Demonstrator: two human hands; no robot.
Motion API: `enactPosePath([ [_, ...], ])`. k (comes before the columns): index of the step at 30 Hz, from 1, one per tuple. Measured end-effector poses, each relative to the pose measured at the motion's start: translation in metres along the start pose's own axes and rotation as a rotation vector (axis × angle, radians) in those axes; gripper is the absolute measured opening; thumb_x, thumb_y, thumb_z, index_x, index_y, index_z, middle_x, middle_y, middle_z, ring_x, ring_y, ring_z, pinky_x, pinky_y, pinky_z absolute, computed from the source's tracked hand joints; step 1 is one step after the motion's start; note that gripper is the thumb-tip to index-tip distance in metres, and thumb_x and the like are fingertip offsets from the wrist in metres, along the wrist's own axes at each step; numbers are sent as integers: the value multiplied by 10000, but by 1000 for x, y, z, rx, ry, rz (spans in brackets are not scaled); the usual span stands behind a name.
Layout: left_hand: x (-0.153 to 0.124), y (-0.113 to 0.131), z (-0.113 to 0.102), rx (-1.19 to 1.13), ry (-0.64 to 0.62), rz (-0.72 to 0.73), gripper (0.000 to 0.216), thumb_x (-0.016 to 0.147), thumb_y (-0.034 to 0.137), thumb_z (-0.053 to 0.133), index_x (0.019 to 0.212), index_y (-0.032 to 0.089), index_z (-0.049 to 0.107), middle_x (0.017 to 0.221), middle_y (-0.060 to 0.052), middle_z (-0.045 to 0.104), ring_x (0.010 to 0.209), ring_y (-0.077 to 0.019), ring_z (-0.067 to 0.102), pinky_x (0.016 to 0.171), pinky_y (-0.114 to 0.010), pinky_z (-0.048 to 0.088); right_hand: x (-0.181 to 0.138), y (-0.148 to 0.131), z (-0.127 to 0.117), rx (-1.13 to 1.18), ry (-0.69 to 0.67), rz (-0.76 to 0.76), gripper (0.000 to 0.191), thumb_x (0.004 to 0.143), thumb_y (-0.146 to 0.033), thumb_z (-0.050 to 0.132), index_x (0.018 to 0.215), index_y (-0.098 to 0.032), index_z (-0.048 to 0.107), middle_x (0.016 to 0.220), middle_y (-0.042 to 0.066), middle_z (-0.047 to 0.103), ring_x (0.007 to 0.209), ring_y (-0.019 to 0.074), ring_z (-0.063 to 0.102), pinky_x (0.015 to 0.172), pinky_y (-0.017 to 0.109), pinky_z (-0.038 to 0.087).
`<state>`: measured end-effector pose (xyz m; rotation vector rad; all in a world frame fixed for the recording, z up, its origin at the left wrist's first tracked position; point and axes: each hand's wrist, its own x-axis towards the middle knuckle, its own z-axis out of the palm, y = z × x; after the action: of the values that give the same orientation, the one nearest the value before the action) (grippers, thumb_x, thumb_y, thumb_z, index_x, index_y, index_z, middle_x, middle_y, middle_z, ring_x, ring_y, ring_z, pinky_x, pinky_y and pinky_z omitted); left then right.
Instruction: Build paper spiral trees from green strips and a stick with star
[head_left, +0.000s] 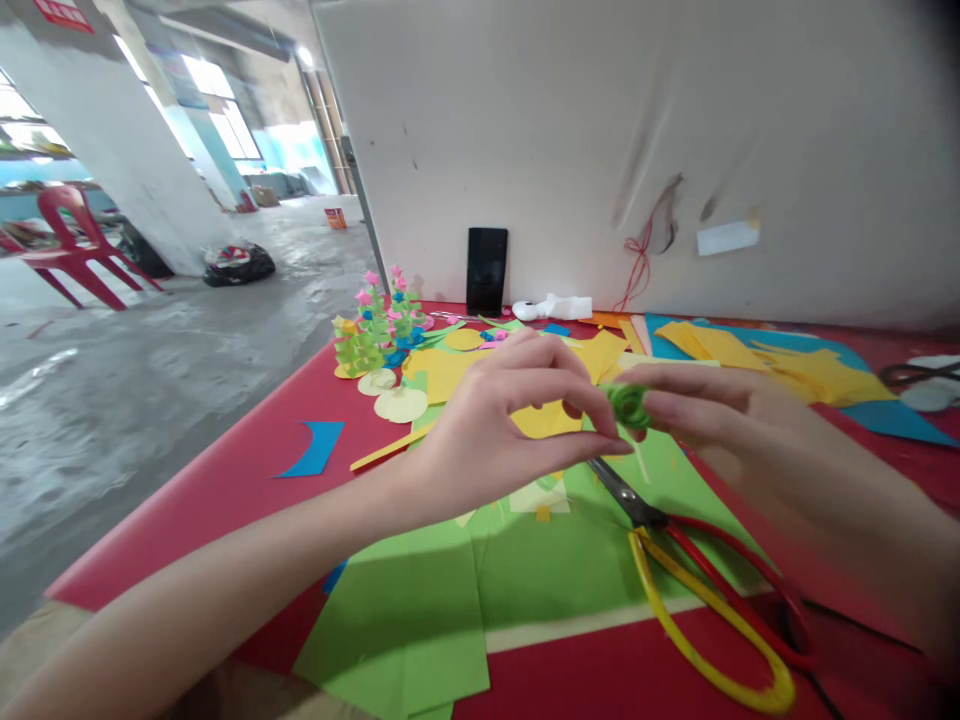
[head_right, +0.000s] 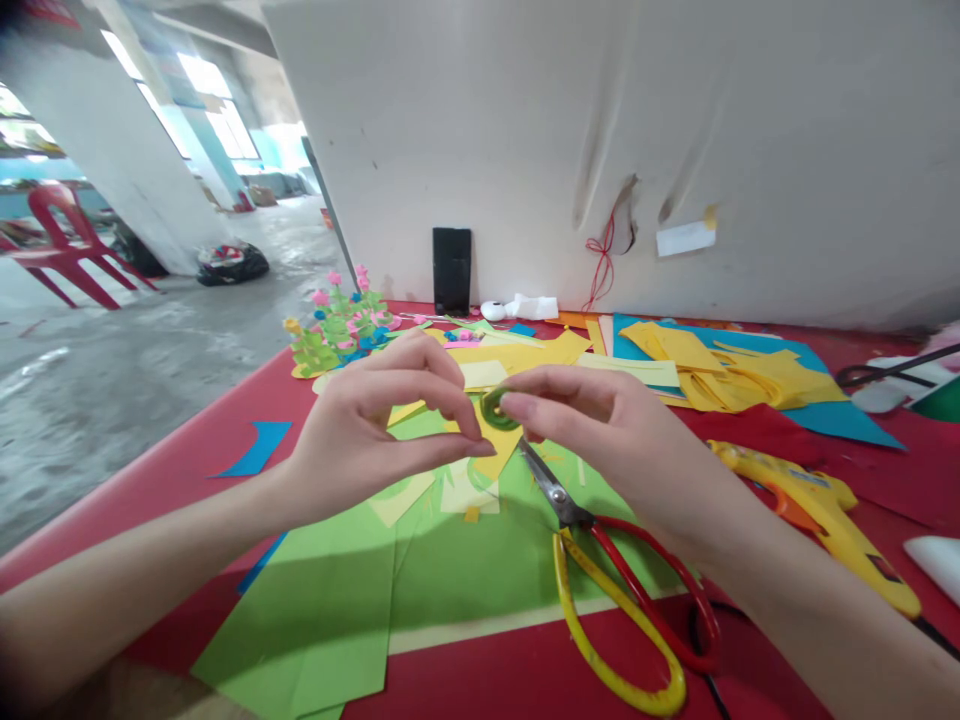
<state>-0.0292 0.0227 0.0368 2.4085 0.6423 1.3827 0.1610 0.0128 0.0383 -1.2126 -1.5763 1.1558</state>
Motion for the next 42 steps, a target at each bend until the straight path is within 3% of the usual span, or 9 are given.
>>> enactPosePath([
  [6,0,1,0,-5,-4,-5,73,693,203,712,690,149,663,697,-2,586,688,-94,549,671,-227,461,5,5,0,-30,36,-55,226,696,-459,651,834,-286,695,883,-9,663,828,160,564,691,250,439],
  [11,-1,0,1,-5,-4,-19,68,677,158,720,688,152,653,697,7,574,687,-92,542,677,-226,458,5,3,0,-136,-21,-93,170,731,-399,634,847,-282,674,928,-14,662,871,165,587,717,258,452],
  [14,-1,0,2,-11,-6,-20,74,673,140,720,692,144,649,703,6,573,689,-91,534,666,-226,454,4,5,0,-308,-101,-169,146,757,-373,606,841,-261,649,876,-12,651,801,159,585,695,280,447],
  [18,-1,-1,2,-21,-11,-30,81,669,123,721,686,133,643,707,2,570,688,-87,526,664,-223,446,2,20,6,-660,-311,-263,94,735,-302,621,802,-235,618,793,-12,630,739,162,566,658,288,433],
  [22,-1,-1,2,-23,-17,-42,75,704,165,699,685,141,631,705,-4,577,690,-96,528,661,-236,447,0,39,14,-843,-451,-315,274,689,-264,653,953,-228,590,862,19,626,744,176,577,630,282,429],
  [42,-1,0,2,-31,-22,-55,87,734,205,671,687,153,620,703,-6,596,693,-110,527,655,-255,445,1,48,23,-929,-530,-424,88,734,-148,569,765,-191,639,764,20,586,669,142,518,589,267,361],
])
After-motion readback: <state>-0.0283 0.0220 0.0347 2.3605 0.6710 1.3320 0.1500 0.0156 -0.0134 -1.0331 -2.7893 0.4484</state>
